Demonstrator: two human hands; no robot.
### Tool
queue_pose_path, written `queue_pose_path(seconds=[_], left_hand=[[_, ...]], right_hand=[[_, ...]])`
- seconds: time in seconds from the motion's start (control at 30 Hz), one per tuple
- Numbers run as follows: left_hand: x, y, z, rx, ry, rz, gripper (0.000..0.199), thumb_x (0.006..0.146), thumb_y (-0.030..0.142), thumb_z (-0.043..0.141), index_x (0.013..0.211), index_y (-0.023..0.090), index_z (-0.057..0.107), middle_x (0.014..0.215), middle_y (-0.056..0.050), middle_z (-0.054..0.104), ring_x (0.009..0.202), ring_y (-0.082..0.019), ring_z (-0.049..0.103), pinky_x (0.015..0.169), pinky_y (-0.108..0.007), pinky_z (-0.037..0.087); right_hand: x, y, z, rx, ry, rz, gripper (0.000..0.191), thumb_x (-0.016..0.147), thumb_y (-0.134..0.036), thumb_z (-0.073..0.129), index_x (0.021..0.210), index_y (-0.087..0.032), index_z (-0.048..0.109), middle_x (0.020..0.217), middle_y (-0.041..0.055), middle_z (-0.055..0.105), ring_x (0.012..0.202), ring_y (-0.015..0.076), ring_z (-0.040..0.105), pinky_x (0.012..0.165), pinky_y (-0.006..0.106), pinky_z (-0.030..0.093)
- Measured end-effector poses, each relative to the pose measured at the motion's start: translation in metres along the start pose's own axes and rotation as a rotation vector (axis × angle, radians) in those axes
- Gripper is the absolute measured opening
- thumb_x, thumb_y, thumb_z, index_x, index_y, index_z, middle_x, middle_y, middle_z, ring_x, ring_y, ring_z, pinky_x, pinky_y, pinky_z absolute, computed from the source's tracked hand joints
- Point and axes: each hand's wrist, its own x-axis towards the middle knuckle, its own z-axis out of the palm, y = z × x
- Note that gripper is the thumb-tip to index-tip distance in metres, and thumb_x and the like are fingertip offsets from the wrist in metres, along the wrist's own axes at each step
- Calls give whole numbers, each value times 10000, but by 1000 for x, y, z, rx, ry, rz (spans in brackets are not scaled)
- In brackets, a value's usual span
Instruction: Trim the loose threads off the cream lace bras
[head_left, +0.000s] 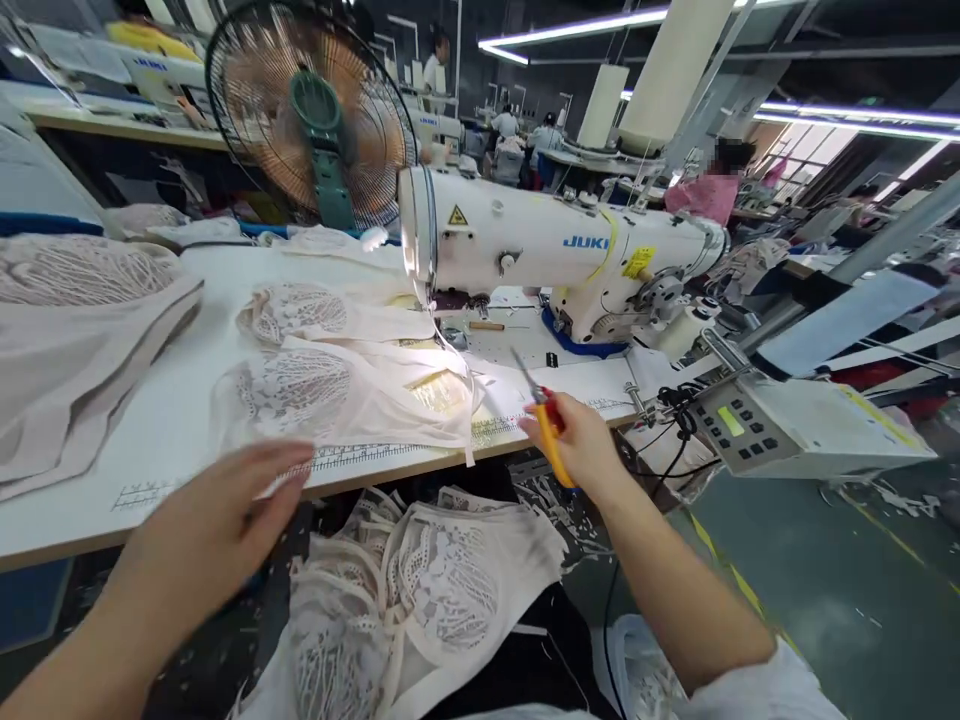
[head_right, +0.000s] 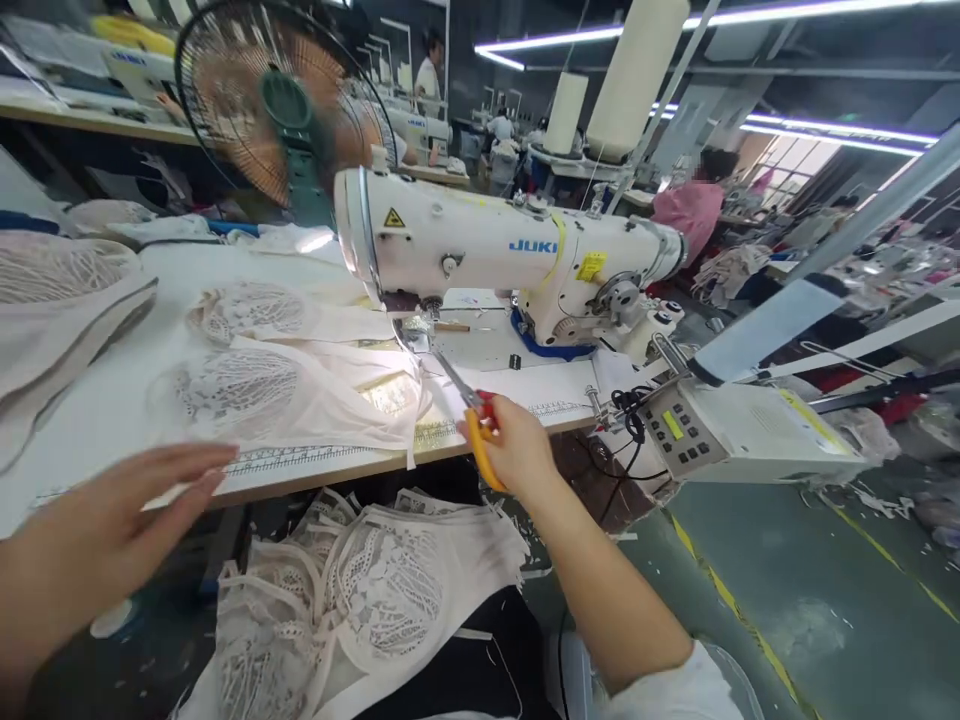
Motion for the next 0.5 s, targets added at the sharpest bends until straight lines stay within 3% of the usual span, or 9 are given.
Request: queue_pose_path(seconds=[0.07,0.13,0.23,0.37,0.5], left_hand=[[44,-3,-17,17,55,-224,387,857,302,306,1113,121,534,1213,-86,545,1116,-225,476,945,-343,381],[79,-10,-26,13,50,-288,376,892,278,285,1116,85,517,1185,-115,550,1149,-251,443,981,-415,332],[107,-26,-26,-28,-21,-378,325,869,345,445,1088,120,526,1098,-94,576,998,-230,549,845,-435,444],[105,-40,-21,-126,-120,-424,247,810,364,534,865,128,582,806,-22,616,710,-148,590,658,-311,486],[73,-53,-30,-225,-152,-401,384,713,554,428,636,185,495,498,48,475,494,-122,496,487,-231,425]], right_hand=[[29,-23,18,-55,-58,-8,195,703,-366,589,723,-200,489,723,30,597,652,177,537,558,251,349],[49,-42,31,-62,-99,-7,163,688,-265,596,674,-198,447,692,29,564,649,174,514,532,240,300],[60,-57,40,-12,-103,-38,160,671,-139,550,633,-196,405,649,22,526,618,157,482,512,232,269],[51,-59,39,147,-148,-64,168,637,-98,541,628,-192,402,615,-17,493,581,128,462,507,215,309],[32,-61,39,350,-227,-28,127,647,-92,500,685,-186,425,591,-48,472,517,94,477,491,200,376]])
